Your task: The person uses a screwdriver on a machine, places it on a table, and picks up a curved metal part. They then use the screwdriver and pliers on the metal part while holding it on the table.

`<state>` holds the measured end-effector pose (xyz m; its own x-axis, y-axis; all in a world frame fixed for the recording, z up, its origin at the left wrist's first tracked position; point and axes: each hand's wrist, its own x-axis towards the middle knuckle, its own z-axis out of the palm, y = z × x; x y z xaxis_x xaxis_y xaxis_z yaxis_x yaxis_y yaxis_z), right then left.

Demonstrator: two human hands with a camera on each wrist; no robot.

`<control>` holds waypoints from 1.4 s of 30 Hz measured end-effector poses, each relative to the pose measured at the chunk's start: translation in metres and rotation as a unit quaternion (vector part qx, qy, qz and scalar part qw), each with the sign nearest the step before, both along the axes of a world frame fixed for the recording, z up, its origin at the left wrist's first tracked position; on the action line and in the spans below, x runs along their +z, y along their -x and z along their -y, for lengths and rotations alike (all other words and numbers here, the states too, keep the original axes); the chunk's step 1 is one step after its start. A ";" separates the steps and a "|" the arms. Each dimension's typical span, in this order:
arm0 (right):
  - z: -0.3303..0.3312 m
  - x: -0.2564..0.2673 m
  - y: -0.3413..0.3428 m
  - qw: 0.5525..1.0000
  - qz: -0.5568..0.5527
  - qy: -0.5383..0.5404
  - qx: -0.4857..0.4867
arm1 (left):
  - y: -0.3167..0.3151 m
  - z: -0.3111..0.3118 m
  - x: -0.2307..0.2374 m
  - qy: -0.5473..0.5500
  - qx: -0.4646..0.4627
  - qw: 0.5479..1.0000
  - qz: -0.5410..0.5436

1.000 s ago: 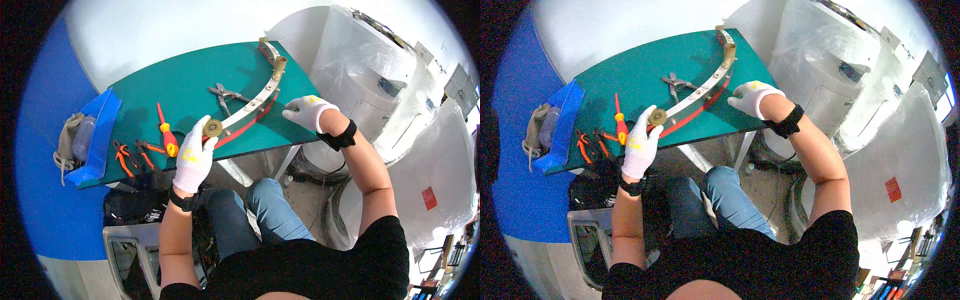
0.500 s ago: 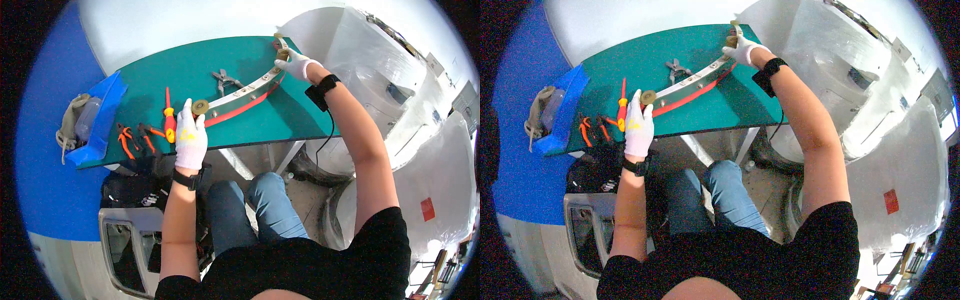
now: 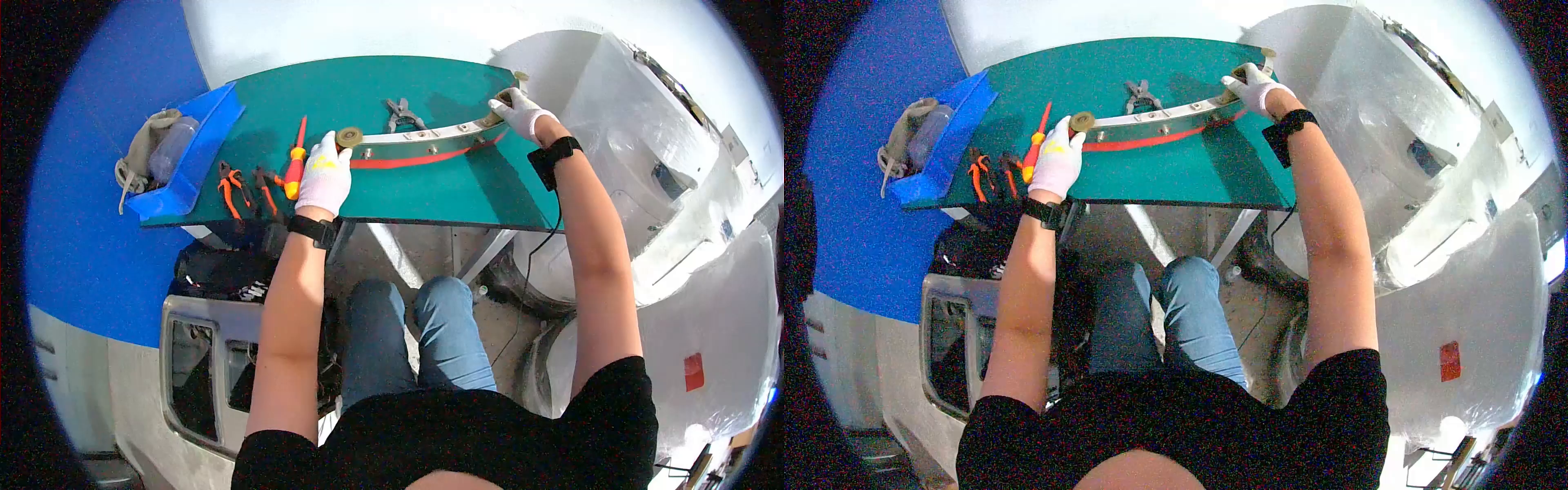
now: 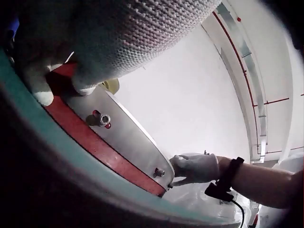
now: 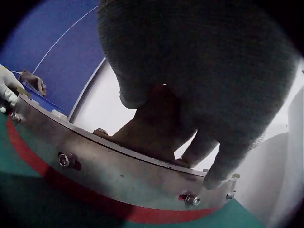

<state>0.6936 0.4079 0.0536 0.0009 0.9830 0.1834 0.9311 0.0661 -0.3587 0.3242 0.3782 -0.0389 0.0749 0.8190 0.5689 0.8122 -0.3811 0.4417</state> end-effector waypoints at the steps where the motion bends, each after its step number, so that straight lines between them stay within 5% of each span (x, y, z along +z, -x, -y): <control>1: 0.001 -0.001 0.001 1.000 0.001 0.001 0.002 | 0.001 0.000 0.000 0.015 -0.004 1.000 -0.002; 9: 0.018 -0.003 0.010 1.000 -0.002 -0.011 -0.014 | 0.001 0.031 0.023 0.069 -0.036 0.997 0.014; 20: 0.034 0.005 0.023 0.997 -0.023 -0.004 -0.071 | -0.010 0.031 0.007 -0.006 -0.047 0.997 0.059; 29: 0.032 -0.009 0.032 0.983 -0.107 -0.025 -0.149 | -0.029 0.021 0.025 -0.012 0.069 0.996 0.055; 33: 0.030 -0.011 0.034 0.979 -0.149 -0.036 -0.136 | -0.036 0.025 0.019 -0.084 0.044 0.995 0.016; 42: 0.037 -0.008 0.039 0.981 -0.123 -0.043 -0.144 | -0.040 0.069 0.014 -0.055 0.012 0.998 0.019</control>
<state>0.6544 0.3711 0.0460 0.3302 0.9168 0.2246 0.8013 -0.1465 -0.5801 0.3640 0.3093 -0.0249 0.0332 0.7522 0.6581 0.8048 -0.4106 0.4287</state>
